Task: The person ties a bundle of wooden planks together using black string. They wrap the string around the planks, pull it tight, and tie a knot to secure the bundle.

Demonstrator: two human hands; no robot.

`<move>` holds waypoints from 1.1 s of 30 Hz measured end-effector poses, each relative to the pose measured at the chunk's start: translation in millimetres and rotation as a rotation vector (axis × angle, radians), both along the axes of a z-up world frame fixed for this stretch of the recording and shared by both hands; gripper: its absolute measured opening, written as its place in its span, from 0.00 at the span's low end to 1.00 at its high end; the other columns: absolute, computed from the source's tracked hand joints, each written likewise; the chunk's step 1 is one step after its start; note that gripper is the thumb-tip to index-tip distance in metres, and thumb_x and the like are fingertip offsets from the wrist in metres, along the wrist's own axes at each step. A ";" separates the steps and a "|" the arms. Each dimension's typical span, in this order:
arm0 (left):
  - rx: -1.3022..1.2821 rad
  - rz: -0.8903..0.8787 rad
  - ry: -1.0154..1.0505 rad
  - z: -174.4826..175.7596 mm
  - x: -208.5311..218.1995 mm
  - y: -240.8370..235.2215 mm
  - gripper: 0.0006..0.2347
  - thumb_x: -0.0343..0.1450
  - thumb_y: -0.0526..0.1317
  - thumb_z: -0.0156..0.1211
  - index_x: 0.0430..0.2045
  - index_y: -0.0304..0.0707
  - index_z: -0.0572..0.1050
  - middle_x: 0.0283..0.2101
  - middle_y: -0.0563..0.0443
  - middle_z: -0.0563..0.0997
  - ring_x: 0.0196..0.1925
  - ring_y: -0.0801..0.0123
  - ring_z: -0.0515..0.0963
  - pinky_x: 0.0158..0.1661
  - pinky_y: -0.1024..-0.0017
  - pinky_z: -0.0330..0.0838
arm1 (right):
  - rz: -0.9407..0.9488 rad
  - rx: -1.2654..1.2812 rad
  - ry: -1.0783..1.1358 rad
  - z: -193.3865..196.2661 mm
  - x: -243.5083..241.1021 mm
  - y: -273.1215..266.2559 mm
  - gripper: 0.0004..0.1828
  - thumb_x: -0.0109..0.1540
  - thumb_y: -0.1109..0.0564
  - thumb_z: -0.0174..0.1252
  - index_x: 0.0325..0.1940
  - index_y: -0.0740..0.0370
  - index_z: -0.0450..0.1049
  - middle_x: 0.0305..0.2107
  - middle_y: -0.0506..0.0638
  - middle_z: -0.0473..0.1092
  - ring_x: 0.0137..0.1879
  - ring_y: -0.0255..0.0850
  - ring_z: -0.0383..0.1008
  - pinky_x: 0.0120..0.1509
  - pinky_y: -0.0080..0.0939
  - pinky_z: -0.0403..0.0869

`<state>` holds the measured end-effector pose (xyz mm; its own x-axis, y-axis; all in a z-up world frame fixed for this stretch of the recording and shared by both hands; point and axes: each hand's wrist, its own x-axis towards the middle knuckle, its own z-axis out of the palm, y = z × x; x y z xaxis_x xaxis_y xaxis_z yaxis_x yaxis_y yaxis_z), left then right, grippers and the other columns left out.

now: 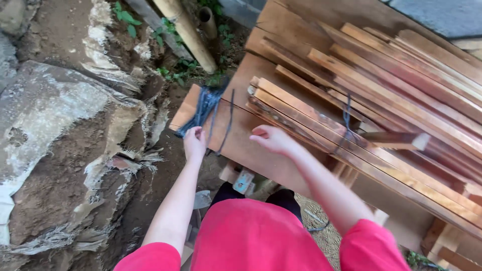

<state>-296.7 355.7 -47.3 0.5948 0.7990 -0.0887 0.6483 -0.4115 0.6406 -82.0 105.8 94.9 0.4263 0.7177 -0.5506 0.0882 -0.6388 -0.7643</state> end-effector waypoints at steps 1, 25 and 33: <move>-0.001 0.010 0.009 -8.0 0.4 10.7 0.07 0.69 0.39 0.67 0.39 0.47 0.80 0.38 0.53 0.82 0.42 0.58 0.84 0.45 0.64 0.78 | 0.010 -0.001 0.009 -23.9 -15.4 29.8 0.25 0.64 0.41 0.62 0.60 0.54 0.76 0.52 0.56 0.77 0.59 0.55 0.77 0.65 0.55 0.74; -0.501 -0.102 -0.080 -5.0 25.5 -11.8 0.10 0.65 0.51 0.72 0.34 0.55 0.81 0.36 0.54 0.86 0.42 0.58 0.85 0.42 0.65 0.78 | -0.516 0.116 0.078 -124.7 -41.9 172.1 0.12 0.68 0.49 0.56 0.45 0.56 0.81 0.23 0.48 0.79 0.28 0.36 0.80 0.30 0.35 0.78; -0.536 -0.218 -0.217 14.1 100.4 -41.7 0.09 0.71 0.52 0.68 0.35 0.52 0.82 0.35 0.53 0.85 0.39 0.66 0.84 0.41 0.70 0.77 | -0.624 0.177 0.136 -22.7 8.0 75.9 0.19 0.68 0.61 0.50 0.65 0.59 0.66 0.37 0.55 0.79 0.31 0.45 0.83 0.32 0.40 0.82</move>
